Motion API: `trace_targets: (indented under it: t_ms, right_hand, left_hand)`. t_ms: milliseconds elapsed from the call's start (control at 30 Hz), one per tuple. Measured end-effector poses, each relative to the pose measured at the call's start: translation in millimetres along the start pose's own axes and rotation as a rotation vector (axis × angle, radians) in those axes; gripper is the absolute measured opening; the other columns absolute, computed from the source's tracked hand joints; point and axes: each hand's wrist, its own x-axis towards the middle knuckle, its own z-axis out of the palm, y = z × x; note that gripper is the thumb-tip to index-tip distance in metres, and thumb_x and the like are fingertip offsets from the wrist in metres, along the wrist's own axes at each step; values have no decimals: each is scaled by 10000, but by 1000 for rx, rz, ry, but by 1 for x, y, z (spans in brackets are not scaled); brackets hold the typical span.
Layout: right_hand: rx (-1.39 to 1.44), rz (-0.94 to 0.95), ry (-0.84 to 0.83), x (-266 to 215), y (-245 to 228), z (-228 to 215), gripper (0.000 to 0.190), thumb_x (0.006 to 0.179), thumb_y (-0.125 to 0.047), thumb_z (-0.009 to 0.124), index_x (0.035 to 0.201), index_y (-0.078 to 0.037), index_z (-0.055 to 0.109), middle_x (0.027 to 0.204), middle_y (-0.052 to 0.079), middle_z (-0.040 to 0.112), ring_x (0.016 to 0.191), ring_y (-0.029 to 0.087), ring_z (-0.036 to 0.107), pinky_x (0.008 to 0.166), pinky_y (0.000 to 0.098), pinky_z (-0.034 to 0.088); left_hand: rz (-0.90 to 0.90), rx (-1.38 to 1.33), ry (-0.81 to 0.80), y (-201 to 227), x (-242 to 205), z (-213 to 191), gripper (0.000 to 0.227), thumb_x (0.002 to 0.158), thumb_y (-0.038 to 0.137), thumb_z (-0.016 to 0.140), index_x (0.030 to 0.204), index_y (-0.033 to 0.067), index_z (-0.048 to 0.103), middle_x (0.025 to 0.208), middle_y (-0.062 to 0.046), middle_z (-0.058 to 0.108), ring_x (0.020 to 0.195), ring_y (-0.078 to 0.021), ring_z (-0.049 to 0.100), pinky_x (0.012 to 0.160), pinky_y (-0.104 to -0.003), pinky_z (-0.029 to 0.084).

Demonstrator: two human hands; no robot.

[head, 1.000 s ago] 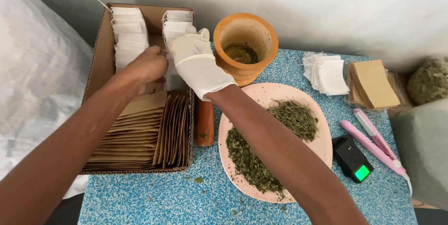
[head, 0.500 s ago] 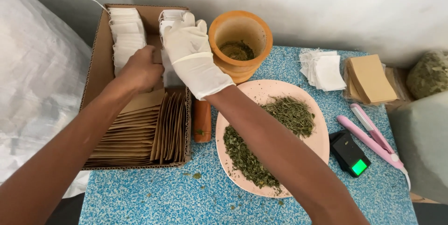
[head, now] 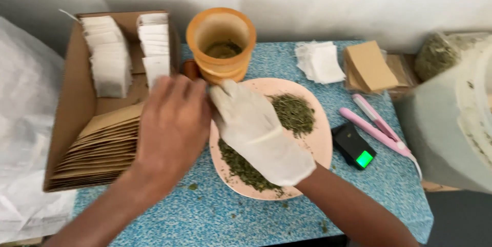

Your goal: The person scoops dried green herbs from a pink plate into white tea bags using a white plastic spoon. They wear white gloves and work at a table with a blue speckled surface, surrounded by stacks of empty tea bags and brown paper packets. The person fills multiple tea bags sequentially.

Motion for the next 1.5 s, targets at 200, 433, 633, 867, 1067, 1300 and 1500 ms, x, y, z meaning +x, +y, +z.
trace_targets:
  t_ms: [200,433,633,867,1067,1300,1500]
  right_hand:
    - [-52,334,-210,-62,61,12,144,990,-376,660,1124,-327,646,966,-80,583,807,247,693,573,443,583]
    - [-226,480,-297,-116,219,18,382,978,-360,732,1357,-366,691,1148,-72,586,1084,250,627,705,483,654]
    - [-458,530,-291,-146,293,68,412,912,-479,774,1324,-481,772,1343,-257,626,1318,142,545,885,413,682]
    - [-473,449,-173,-155,301,82,206,994,-390,702,1148,-310,814,1115,-64,653,1108,236,599,782,433,590]
    - [-177,606,-350,-151,328,90,251,1032,-481,697,1185,-295,770,1187,-59,671,1246,253,577,932,500,623]
    - [98,828,-442,-128,299,36,326,1055,-490,657,1320,-354,791,1284,34,648,1307,333,649,1036,511,600]
    - [137,766,-403,-121,308,34,338,1122,-389,560,1311,-238,796,1258,128,707,1291,390,677,1036,510,610]
  left_hand:
    - [-85,-297,-81,96,-5,45,294,923,134,763,1205,52,761,989,-130,687,971,-368,736,917,-450,591]
    - [-198,-754,-424,151,39,113,288,1103,169,600,1219,-57,735,1008,-235,689,985,-416,706,864,-512,558]
    - [0,-589,-326,184,67,173,241,995,40,708,1231,-5,727,1111,-141,615,1067,-308,627,873,-432,527]
    - [0,-530,-412,197,67,228,438,923,-9,760,1358,-33,706,1321,-199,627,1263,-336,572,987,-473,483]
    - [16,-513,-459,198,68,231,516,929,-68,695,1443,-43,663,1413,-228,618,1322,-351,554,1020,-479,451]
    - [33,-504,-469,200,69,229,518,947,-69,677,1463,-16,673,1421,-210,625,1313,-327,556,1007,-462,425]
    - [26,-517,-503,207,70,240,515,935,-36,724,1448,-10,683,1440,-215,623,1327,-338,548,1014,-492,411]
